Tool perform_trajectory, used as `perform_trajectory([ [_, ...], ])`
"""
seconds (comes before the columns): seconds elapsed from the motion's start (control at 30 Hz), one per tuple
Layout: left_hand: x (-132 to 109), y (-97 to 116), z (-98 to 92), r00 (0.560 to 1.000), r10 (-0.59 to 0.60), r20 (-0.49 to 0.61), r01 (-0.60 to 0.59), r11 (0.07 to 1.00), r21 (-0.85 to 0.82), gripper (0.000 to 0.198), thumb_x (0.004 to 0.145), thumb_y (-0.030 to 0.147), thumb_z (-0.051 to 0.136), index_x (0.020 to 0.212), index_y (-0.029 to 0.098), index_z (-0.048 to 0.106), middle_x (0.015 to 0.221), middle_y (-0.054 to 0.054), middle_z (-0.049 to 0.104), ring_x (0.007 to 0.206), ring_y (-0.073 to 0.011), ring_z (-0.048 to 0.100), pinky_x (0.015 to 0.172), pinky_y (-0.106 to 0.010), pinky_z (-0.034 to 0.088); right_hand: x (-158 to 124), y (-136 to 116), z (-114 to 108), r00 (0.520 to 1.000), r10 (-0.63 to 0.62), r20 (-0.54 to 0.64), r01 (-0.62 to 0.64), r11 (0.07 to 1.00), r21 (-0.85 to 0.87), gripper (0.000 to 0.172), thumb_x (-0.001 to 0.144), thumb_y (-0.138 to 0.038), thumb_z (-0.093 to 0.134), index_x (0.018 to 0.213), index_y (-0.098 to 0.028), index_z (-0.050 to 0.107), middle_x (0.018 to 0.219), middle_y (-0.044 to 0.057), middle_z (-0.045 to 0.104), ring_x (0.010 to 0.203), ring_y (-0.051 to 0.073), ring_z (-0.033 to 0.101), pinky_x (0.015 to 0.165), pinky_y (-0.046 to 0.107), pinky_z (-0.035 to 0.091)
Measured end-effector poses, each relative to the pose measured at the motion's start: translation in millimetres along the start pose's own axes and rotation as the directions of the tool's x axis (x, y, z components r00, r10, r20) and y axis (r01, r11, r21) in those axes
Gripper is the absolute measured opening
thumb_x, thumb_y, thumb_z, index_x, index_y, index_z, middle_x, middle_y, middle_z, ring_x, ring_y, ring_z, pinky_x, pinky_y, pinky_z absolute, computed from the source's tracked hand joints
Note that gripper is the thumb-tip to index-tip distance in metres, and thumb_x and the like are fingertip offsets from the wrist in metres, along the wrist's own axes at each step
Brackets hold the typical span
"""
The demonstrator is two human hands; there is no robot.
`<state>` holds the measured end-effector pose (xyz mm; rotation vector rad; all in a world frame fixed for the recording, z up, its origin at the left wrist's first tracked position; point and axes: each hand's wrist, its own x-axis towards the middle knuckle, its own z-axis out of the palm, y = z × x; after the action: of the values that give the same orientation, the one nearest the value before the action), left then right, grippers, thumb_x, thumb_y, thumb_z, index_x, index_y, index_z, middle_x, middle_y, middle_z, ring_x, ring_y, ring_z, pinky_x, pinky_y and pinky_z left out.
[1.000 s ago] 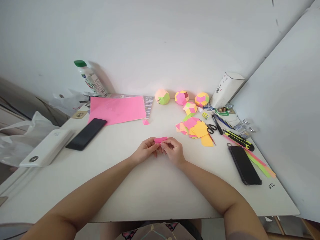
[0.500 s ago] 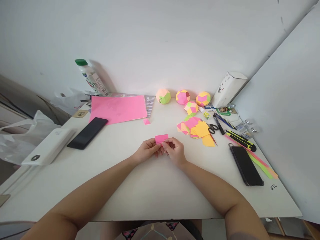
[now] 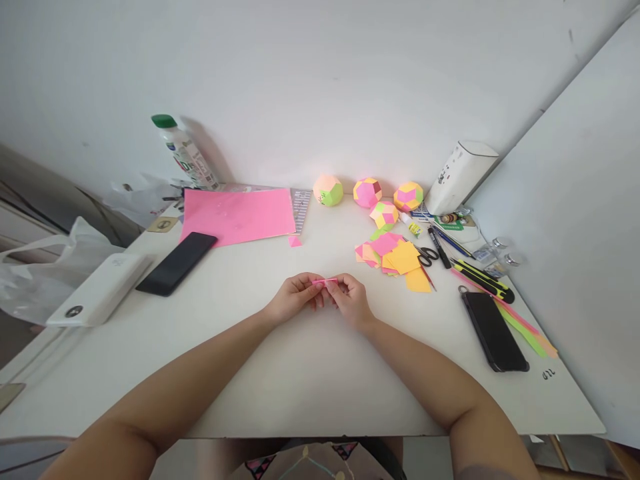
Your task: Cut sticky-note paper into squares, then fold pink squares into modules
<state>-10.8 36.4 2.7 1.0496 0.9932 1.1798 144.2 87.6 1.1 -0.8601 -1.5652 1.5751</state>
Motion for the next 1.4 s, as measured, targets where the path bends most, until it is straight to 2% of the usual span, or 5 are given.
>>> perform_trajectory([
  [0.23,1.9,-4.1,0.2,0.999,-0.031,-0.042,0.031,1.000,-0.003,0.039,0.080,0.048,0.063,0.094,0.013,0.056,0.073,-0.005,0.067,0.060,-0.0133,0.061,0.051,-0.024,0.047,1.0,-2.3,0.3,0.999,0.049,-0.021,-0.049,0.999,-0.021,0.032,0.077,-0.049,0.063,0.074,-0.017,0.058,0.058,-0.002,0.054,0.047,0.010,0.046,0.042,0.023,0.037],
  [0.63,1.0,-5.1,2.0,0.999,-0.035,-0.029,0.037,0.997,0.067,0.039,0.080,0.052,0.060,0.087,0.014,0.057,0.072,-0.005,0.068,0.059,-0.0137,0.062,0.053,-0.025,0.048,1.5,-3.0,-1.5,0.996,0.079,-0.028,-0.080,0.996,-0.030,0.035,0.077,-0.049,0.064,0.064,-0.019,0.052,0.045,-0.005,0.049,0.041,0.009,0.042,0.041,0.023,0.032],
  [0.97,1.2,-5.3,1.3,0.999,-0.033,-0.011,0.034,0.996,0.087,0.038,0.082,0.051,0.058,0.085,0.014,0.057,0.070,-0.005,0.068,0.059,-0.0132,0.062,0.053,-0.024,0.048,0.4,-3.3,-1.5,0.998,0.062,-0.023,-0.063,0.997,-0.035,0.035,0.078,-0.049,0.063,0.063,-0.019,0.052,0.043,-0.005,0.048,0.040,0.009,0.040,0.041,0.023,0.032],
  [1.4,0.8,-7.1,0.4,0.996,-0.066,-0.059,0.071,0.993,0.098,0.039,0.077,0.053,0.063,0.081,0.014,0.055,0.065,-0.002,0.064,0.053,-0.0111,0.059,0.050,-0.023,0.047,1.3,-3.7,-0.2,0.998,0.063,-0.009,-0.063,0.998,-0.029,0.036,0.076,-0.051,0.065,0.064,-0.018,0.054,0.044,-0.005,0.048,0.041,0.009,0.041,0.041,0.024,0.033],
])
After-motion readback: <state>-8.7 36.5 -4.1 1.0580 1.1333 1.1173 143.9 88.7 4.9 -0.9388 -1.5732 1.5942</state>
